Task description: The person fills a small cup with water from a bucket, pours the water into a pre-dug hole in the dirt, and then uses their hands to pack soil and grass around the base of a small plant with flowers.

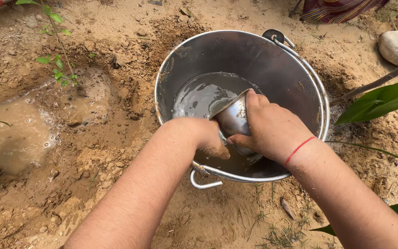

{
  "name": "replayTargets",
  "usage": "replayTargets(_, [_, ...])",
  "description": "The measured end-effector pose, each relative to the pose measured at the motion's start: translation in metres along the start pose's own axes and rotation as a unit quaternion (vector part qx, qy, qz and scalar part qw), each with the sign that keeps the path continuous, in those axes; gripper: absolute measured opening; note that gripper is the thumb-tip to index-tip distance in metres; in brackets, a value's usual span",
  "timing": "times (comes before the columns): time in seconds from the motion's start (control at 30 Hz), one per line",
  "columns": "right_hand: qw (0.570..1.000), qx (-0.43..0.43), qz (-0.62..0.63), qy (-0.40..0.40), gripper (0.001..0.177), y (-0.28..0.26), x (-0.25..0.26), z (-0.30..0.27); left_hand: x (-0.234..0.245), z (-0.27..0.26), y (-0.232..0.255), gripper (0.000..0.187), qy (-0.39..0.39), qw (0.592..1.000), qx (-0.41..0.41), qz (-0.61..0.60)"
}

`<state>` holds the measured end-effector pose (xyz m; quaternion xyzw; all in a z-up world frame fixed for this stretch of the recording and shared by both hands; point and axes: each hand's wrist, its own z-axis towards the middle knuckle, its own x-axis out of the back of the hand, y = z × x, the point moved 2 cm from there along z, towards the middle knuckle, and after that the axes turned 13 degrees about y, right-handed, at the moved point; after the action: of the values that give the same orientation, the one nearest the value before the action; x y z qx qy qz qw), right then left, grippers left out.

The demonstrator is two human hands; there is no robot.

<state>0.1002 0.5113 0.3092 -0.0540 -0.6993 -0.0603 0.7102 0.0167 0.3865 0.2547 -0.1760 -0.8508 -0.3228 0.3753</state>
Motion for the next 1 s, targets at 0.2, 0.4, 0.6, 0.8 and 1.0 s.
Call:
replayTargets(0.2, [0.998,0.026,0.009,-0.051,0.12,-0.006,-0.002,0.002,-0.003,-0.001,-0.002,0.062,-0.053,0.997,0.006,0.05])
replayTargets(0.4, [0.995,0.007,-0.017,-0.096,0.122,-0.004,-0.004,0.002,-0.01,0.006,0.0,0.066,-0.07,0.995,0.004,0.065])
replayTargets(0.6, [0.991,-0.029,-0.037,-0.127,0.105,-0.002,-0.006,0.003,-0.006,0.0,-0.001,0.08,-0.038,0.998,0.021,0.04])
replayTargets(0.8, [0.995,-0.057,0.063,-0.045,0.11,0.005,-0.004,0.006,-0.004,0.009,-0.004,0.152,0.046,0.999,0.006,-0.003])
replayTargets(1.0, [0.994,-0.03,0.098,0.041,0.114,0.013,-0.003,0.008,-0.014,0.035,-0.015,0.149,0.083,0.996,-0.002,-0.045])
